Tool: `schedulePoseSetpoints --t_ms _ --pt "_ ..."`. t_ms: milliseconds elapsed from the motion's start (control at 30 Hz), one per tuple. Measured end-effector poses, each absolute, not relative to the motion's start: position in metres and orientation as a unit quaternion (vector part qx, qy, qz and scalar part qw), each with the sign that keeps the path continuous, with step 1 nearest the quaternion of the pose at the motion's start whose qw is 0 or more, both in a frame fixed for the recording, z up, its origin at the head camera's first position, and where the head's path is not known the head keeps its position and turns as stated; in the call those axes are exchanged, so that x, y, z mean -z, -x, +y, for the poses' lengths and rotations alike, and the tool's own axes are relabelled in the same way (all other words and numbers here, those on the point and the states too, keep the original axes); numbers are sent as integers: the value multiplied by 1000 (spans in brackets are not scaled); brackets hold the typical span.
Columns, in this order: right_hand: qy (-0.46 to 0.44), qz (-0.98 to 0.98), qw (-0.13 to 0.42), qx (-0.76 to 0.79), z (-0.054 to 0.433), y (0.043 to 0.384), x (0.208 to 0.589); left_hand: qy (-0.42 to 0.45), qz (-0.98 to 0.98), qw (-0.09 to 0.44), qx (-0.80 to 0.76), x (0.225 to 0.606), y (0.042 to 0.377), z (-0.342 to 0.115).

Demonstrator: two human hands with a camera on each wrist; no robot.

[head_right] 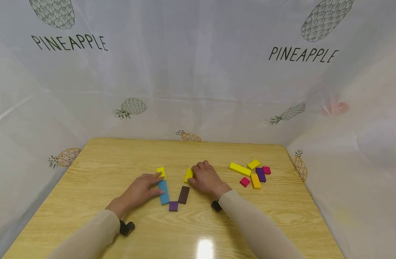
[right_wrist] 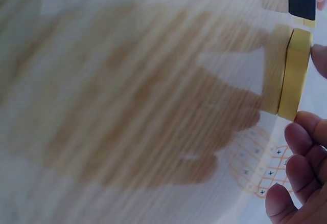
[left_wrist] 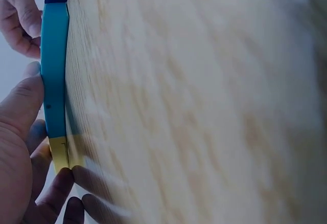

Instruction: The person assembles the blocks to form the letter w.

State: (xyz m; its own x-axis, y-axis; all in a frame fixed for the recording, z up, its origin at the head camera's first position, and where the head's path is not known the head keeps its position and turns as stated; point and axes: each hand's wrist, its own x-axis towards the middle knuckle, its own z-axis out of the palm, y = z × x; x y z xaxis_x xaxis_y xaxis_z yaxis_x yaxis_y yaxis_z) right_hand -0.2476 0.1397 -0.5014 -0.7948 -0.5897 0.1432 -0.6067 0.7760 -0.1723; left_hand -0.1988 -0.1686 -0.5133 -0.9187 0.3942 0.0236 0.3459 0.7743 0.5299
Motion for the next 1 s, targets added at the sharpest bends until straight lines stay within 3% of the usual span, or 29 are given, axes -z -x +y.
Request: schedulePoseSetpoints --t_ms 567,1000 --pt "-312 -942 20 -124 147 249 505 -199 940 45 -273 514 200 -167" --pt "-327 -936 36 -127 143 246 503 -200 940 45 -272 516 202 -170"
